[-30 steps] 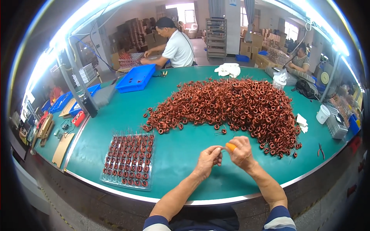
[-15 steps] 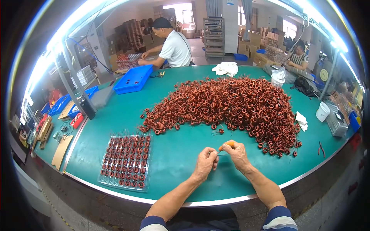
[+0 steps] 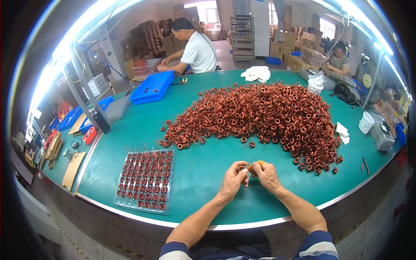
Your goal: Assembling and organizing electronic wire components into a grid tray at a manufacturing workbench.
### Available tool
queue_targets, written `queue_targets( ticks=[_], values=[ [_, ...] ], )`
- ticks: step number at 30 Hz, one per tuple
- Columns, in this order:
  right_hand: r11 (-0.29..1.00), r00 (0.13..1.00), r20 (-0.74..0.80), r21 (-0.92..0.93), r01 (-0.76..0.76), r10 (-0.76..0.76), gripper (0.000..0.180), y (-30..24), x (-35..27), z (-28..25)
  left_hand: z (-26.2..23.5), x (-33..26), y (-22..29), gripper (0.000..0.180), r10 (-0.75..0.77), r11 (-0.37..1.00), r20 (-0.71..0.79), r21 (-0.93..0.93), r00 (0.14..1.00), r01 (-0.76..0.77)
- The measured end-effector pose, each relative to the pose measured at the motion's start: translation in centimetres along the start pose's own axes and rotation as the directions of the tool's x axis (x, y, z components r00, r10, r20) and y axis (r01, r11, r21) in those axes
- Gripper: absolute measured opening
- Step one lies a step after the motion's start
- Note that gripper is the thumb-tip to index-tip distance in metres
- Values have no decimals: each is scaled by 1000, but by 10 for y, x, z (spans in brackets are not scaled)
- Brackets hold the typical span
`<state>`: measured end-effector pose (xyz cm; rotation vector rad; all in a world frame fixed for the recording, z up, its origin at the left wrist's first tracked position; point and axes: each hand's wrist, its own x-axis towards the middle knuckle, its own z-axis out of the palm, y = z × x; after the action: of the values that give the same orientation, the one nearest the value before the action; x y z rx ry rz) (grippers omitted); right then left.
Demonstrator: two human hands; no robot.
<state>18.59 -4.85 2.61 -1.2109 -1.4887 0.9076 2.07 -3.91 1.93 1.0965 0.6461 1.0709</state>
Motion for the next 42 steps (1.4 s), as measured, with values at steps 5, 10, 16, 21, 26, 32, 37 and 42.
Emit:
queue_targets(
  ticks=[5, 10, 16, 21, 26, 32, 37, 42],
  values=[
    [987, 996, -62, 153, -52, 62, 33, -8, 1, 3, -7, -1, 5, 23, 177, 854, -48, 504, 983, -129],
    [964, 981, -21, 189, -186, 193, 31, -13, 3, -6, -8, -5, 4, 21, -50, 980, -19, 194, 999, 53],
    [887, 954, 128, 353, -298, 270, 35, -4, 8, -12, -12, -3, 20, 48, -368, 914, 147, -126, 918, 386],
    [706, 900, 297, 559, -435, 319, 38, -8, 9, -14, -11, -2, 18, 58, -421, 893, 112, -125, 900, 433],
    [710, 888, 243, 535, -458, 390, 39, -3, 9, -2, -14, 3, 21, 58, -490, 846, 170, -143, 855, 513],
    [695, 903, 244, 577, -429, 354, 28, -10, 7, -3, -15, 0, 15, 56, -460, 875, 176, -79, 870, 478],
    [705, 909, 198, 578, -411, 368, 18, -9, -2, -2, -9, -7, 7, 36, -134, 976, 204, 197, 970, 94],
    [967, 995, -2, 234, -98, 101, 15, -16, -8, 0, -6, -7, -3, 26, -81, 980, 96, 190, 992, 62]
  ],
)
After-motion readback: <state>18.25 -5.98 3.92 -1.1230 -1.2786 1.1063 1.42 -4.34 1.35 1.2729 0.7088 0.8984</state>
